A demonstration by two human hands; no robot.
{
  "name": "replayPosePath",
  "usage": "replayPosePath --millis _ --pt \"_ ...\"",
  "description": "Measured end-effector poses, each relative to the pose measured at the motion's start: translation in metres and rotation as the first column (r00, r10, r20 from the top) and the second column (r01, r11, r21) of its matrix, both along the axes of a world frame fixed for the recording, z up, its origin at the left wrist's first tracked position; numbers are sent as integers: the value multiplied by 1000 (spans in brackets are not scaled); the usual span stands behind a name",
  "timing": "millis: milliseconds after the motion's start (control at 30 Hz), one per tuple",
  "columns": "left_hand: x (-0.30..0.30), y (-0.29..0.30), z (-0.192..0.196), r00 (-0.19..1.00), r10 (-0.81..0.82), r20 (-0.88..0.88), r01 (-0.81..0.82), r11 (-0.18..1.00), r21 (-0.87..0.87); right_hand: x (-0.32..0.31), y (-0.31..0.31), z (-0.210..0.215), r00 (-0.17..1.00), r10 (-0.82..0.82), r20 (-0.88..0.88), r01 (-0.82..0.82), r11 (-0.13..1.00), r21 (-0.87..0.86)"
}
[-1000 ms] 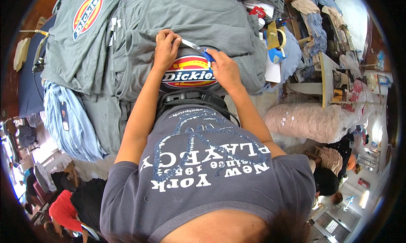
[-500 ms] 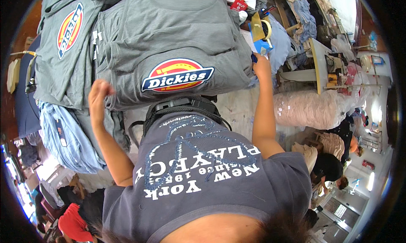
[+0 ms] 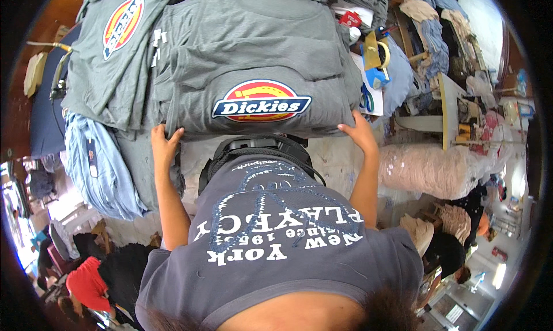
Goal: The person uses shears to cut loose threads from a stack of t-shirts, then lifts, aligns, and folds the t-shirts one by one on a workbench.
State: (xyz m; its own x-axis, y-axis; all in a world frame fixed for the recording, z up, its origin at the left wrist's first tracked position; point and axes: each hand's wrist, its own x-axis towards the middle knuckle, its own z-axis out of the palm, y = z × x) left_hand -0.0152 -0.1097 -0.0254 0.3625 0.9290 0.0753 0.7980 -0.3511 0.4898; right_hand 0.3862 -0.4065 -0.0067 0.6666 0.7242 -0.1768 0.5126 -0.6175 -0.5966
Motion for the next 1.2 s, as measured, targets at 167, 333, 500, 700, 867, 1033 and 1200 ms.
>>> replayPosePath --millis 167,333,500,700,867,1033,1200 --pt "-6 4 83 989 -6 144 62 921 -384 24 -8 45 909 58 -413 8 988 157" --pt "-2 25 165 280 151 948 171 964 -204 40 5 109 732 155 -664 494 551 673" --pt "-8 65 230 229 -140 963 307 949 65 69 43 167 705 386 -594 309 587 748" --pt "-5 68 224 682 -318 659 379 924 53 33 63 200 901 391 -187 -186 738 649" --pt "-17 60 274 408 -320 855 350 920 177 60 42 225 845 353 -402 133 589 797" --pt "49 130 289 496 -408 766 461 872 166 96 107 257 957 291 11 -229 729 645" --pt "109 307 356 480 -454 751 586 803 111 285 218 306 975 221 32 -154 564 812"
